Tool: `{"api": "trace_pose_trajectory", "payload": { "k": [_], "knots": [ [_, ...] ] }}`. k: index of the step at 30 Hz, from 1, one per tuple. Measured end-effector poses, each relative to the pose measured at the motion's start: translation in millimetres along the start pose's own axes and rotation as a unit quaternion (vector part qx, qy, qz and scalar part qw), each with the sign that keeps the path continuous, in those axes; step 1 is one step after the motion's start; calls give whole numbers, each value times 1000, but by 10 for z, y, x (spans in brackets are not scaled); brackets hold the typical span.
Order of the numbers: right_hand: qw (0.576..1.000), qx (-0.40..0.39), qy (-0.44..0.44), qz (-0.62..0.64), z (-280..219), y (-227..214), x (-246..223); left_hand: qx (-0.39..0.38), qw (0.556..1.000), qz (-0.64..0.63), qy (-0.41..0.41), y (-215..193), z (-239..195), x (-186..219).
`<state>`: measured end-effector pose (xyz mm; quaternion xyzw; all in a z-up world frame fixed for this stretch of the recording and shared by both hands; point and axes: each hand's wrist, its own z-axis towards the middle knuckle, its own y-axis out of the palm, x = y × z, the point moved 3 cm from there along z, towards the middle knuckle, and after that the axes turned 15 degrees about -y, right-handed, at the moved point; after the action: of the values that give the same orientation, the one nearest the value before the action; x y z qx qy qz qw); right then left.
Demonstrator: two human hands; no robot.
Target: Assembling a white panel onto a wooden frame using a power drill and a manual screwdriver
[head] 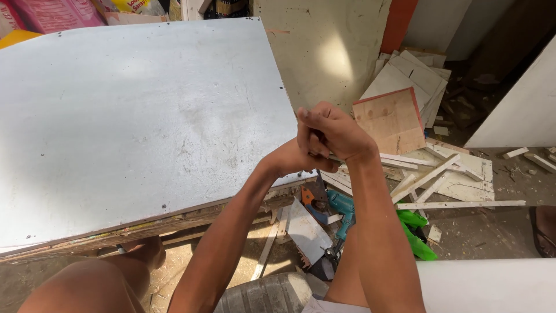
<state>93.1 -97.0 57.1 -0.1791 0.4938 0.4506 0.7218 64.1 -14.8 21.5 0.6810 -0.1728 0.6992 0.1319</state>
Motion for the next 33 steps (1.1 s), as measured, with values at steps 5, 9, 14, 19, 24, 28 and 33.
{"api": "trace_pose_trajectory", "payload": {
  "k": [5,9,14,19,24,28,33],
  "knots": [
    [955,236,-112,-141,-29,162,11,-30,995,51,-77,-131,195,-807],
    [877,363,-164,-267,-32,312,116,51,988,123,-76,7,-121,-692],
    [680,592,-203,-382,-144,226,160,230,968,81,57,410,-456,-158],
    [876,404,-134,-229,-176,283,59,254,966,18,44,196,51,-943],
    [993,105,-26,-42,-39,128,-63,143,986,72,-48,97,71,-453],
    [999,29,-27,18,66,38,91,31,996,37,-73,-46,143,-645],
    [951,279,-115,-69,-12,122,255,36,998,32,-31,-23,-36,-524]
  ]
}}
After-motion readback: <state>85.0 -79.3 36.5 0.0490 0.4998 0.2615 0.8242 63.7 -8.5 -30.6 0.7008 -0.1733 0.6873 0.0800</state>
